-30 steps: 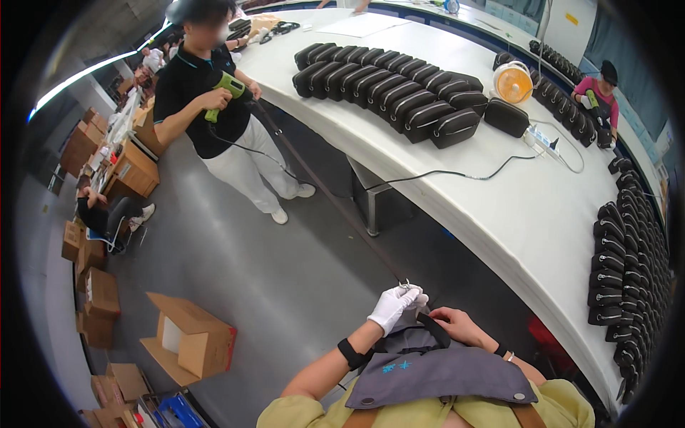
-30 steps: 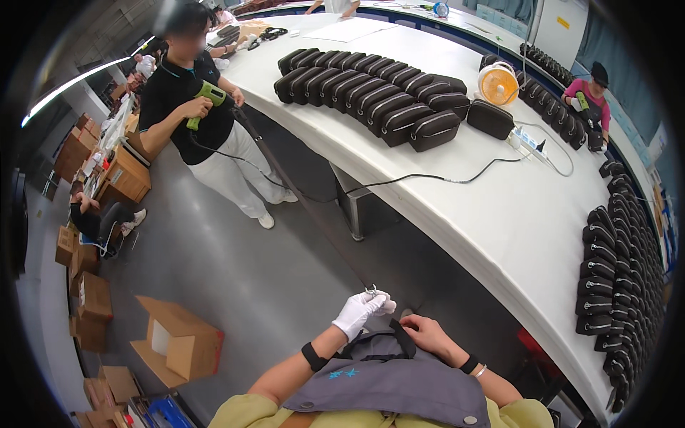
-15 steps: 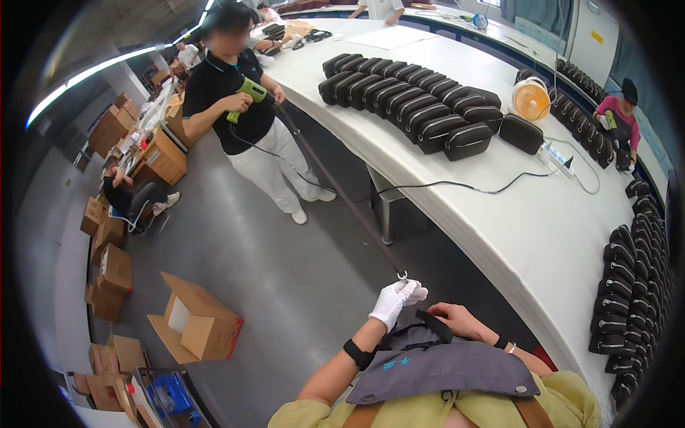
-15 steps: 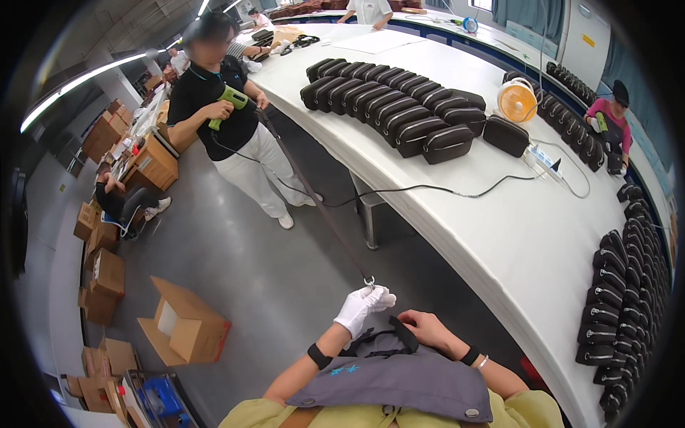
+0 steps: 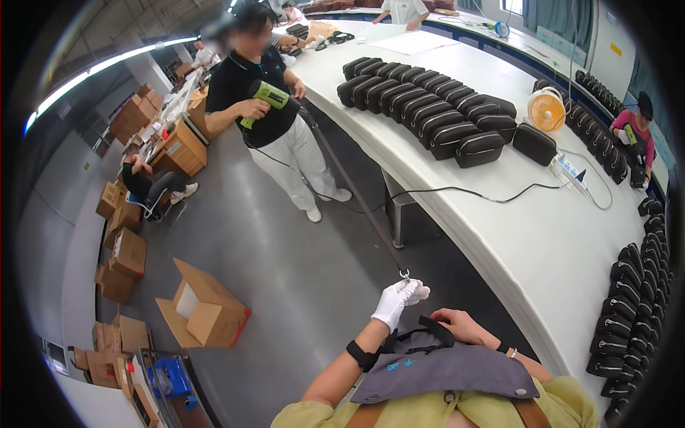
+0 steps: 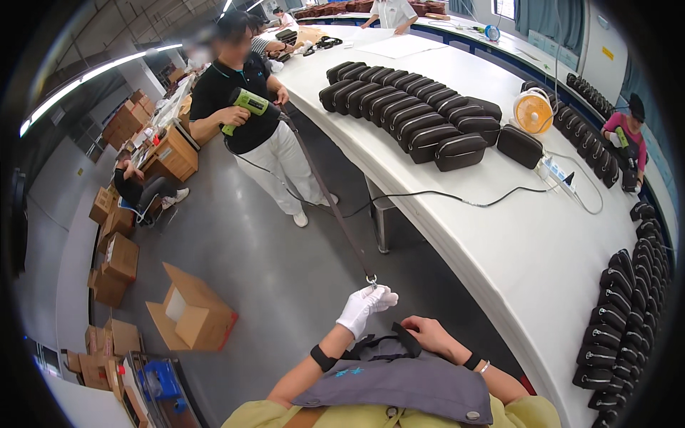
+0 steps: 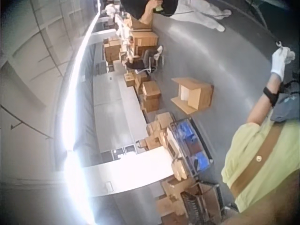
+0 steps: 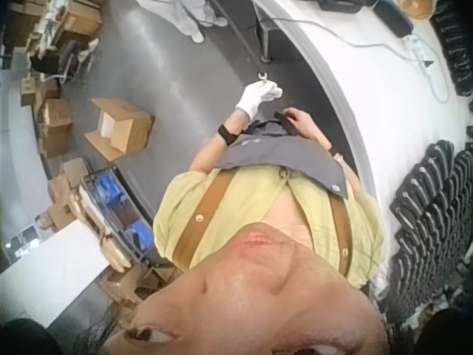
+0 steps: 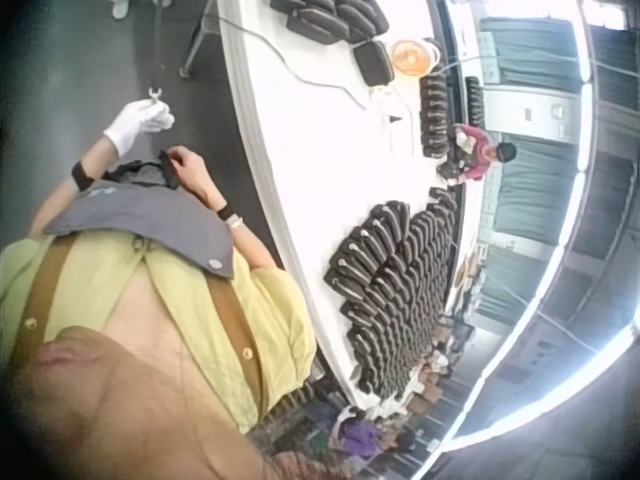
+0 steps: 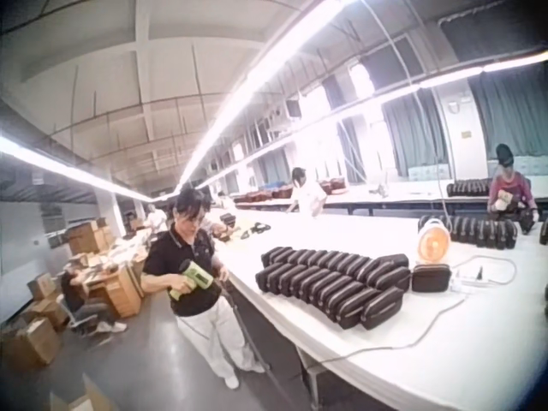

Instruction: Organizing and heat-treating zippered pouches in a workshop environment.

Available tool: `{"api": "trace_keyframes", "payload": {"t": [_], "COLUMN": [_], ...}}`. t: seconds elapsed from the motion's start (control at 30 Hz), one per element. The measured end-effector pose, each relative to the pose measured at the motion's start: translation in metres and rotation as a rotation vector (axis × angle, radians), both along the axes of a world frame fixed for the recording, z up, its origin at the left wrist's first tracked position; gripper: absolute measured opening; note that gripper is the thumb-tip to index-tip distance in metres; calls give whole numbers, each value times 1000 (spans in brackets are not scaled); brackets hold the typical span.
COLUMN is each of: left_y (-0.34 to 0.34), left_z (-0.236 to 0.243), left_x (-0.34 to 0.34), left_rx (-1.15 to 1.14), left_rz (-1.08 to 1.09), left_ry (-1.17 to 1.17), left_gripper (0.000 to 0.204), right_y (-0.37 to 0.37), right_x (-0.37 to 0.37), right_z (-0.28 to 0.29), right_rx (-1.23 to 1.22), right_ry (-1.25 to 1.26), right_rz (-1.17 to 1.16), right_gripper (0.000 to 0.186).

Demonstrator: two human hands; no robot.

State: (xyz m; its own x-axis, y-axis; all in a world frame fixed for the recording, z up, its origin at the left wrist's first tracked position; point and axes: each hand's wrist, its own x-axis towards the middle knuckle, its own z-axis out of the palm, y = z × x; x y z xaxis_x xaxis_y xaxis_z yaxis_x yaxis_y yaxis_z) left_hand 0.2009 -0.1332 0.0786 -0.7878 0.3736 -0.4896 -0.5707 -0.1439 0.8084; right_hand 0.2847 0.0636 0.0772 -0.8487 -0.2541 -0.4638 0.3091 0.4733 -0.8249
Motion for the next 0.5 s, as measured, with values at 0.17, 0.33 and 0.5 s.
{"api": "trace_keyframes", "payload": {"t": [0.17,0.33,0.5], "left_y": [4,6,6], "left_z": [-3,-3,-5], "left_x": [1,3,5], "left_rx": [11,15,24], "left_rz": [17,10,30], "left_ry": [-22,-19,-41], "left_gripper": [25,24,24], "right_y": [3,3,3], "right_x": [5,8,8], "right_z": [-5,2,-1], "right_rx": [-7,-3,6], "right_ry": [48,38,45], "right_rz": [-2,-15,-22], "right_gripper": [33,32,32]}}
